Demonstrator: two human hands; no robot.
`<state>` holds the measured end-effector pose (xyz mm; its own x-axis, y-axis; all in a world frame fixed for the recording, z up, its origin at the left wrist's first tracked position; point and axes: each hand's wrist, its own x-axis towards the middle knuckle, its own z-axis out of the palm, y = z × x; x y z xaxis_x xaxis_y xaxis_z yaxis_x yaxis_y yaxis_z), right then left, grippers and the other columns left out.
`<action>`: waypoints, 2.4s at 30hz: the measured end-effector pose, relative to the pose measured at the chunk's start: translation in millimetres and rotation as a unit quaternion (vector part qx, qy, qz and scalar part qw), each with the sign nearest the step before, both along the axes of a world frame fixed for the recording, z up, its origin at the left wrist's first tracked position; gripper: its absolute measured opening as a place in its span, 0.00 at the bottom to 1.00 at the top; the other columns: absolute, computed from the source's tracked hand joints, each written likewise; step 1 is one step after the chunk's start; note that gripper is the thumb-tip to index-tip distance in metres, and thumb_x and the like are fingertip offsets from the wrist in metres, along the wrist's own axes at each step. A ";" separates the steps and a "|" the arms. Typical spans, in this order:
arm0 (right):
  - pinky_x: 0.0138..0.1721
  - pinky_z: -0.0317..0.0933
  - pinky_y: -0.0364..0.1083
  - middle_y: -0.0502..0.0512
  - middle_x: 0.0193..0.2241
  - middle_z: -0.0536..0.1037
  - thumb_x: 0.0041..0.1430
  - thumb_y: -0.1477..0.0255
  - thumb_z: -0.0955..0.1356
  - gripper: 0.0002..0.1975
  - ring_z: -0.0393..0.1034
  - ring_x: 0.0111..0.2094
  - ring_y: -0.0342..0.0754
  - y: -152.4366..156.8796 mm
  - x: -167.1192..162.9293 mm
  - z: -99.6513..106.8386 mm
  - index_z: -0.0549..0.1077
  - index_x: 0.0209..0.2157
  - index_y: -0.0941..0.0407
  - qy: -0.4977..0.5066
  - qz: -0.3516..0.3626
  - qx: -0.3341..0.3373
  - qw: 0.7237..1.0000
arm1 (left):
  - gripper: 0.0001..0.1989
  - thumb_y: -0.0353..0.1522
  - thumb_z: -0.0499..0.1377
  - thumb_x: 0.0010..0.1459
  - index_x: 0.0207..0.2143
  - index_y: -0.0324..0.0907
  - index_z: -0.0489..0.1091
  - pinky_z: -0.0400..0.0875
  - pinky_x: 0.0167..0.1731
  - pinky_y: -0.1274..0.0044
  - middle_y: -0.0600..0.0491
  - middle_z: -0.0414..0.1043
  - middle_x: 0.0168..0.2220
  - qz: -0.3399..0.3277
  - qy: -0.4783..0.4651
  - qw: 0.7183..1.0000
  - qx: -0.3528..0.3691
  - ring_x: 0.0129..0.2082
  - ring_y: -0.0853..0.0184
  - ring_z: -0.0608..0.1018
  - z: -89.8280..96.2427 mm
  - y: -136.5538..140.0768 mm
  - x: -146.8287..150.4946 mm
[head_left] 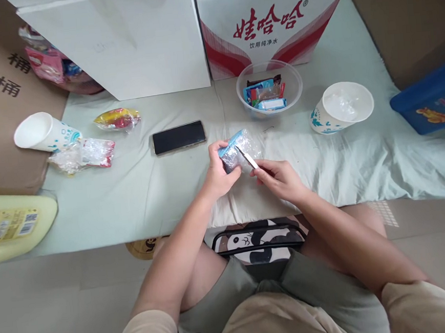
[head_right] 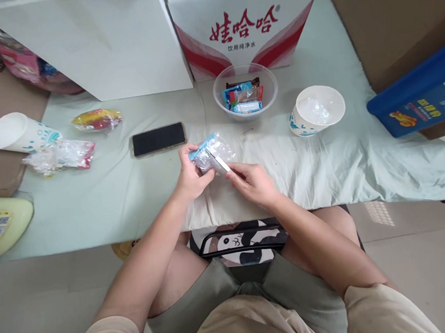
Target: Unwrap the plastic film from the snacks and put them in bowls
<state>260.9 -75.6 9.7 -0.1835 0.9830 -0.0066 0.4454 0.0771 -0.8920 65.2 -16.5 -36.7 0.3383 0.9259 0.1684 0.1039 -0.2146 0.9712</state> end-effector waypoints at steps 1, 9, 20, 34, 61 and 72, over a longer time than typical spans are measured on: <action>0.28 0.57 0.43 0.51 0.23 0.75 0.69 0.59 0.64 0.18 0.64 0.24 0.43 -0.1 0.2 -1.5 0.80 0.38 0.57 -0.013 0.001 0.000 1.000 | 0.36 0.35 0.69 0.54 0.56 0.55 0.49 0.74 0.45 0.73 0.53 0.64 0.49 -0.001 -0.021 1.000 -0.016 0.44 0.67 0.77 2.5 -0.7 1.2; 0.29 0.56 0.44 0.49 0.21 0.73 0.68 0.61 0.64 0.18 0.64 0.24 0.44 -1.8 10.8 1.0 0.82 0.38 0.56 -0.072 0.014 -0.033 0.997 | 0.35 0.42 0.72 0.46 0.51 0.62 0.56 0.77 0.39 0.72 0.55 0.65 0.58 0.134 -0.193 0.962 -0.139 0.50 0.61 0.75 40.3 8.5 -17.7; 0.36 0.65 0.52 0.61 0.39 0.78 0.63 0.64 0.67 0.16 0.73 0.38 0.56 14.3 70.4 -29.4 0.84 0.45 0.52 -0.285 -0.182 0.114 0.934 | 0.32 0.44 0.73 0.47 0.47 0.51 0.57 0.70 0.39 0.76 0.55 0.66 0.45 0.129 -0.072 0.979 -0.142 0.39 0.68 0.73 27.6 -8.8 -3.4; 0.51 0.68 0.59 0.63 0.42 0.80 0.66 0.68 0.63 0.14 0.74 0.46 0.60 7.1 43.9 -21.8 0.79 0.45 0.53 -0.248 -0.105 0.171 0.948 | 0.08 0.35 0.66 0.55 0.38 0.46 0.74 0.69 0.57 0.62 0.48 0.73 0.48 0.022 0.200 0.974 0.101 0.52 0.55 0.75 36.8 -16.3 -12.9; 0.52 0.69 0.56 0.58 0.42 0.82 0.59 0.73 0.58 0.07 0.77 0.48 0.54 5.1 45.1 -17.9 0.66 0.32 0.52 0.057 -0.236 0.126 0.962 | 0.18 0.31 0.59 0.53 0.48 0.49 0.72 0.77 0.40 0.72 0.51 0.75 0.49 0.213 -0.013 0.971 -0.111 0.44 0.62 0.81 31.2 8.6 -38.7; 0.50 0.70 0.57 0.58 0.38 0.84 0.57 0.75 0.65 0.13 0.78 0.45 0.58 2.4 59.8 -10.3 0.78 0.41 0.53 -0.200 -0.138 0.119 0.963 | 0.07 0.35 0.67 0.51 0.33 0.45 0.79 0.72 0.59 0.57 0.46 0.68 0.60 0.073 0.227 0.971 0.029 0.62 0.49 0.72 37.8 -0.6 -52.0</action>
<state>320.7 -73.2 -0.6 0.0545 0.9765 0.2085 0.7818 0.0882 -0.6173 13.1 -17.1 1.1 0.2556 0.9630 0.0858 0.5526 -0.2183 0.8043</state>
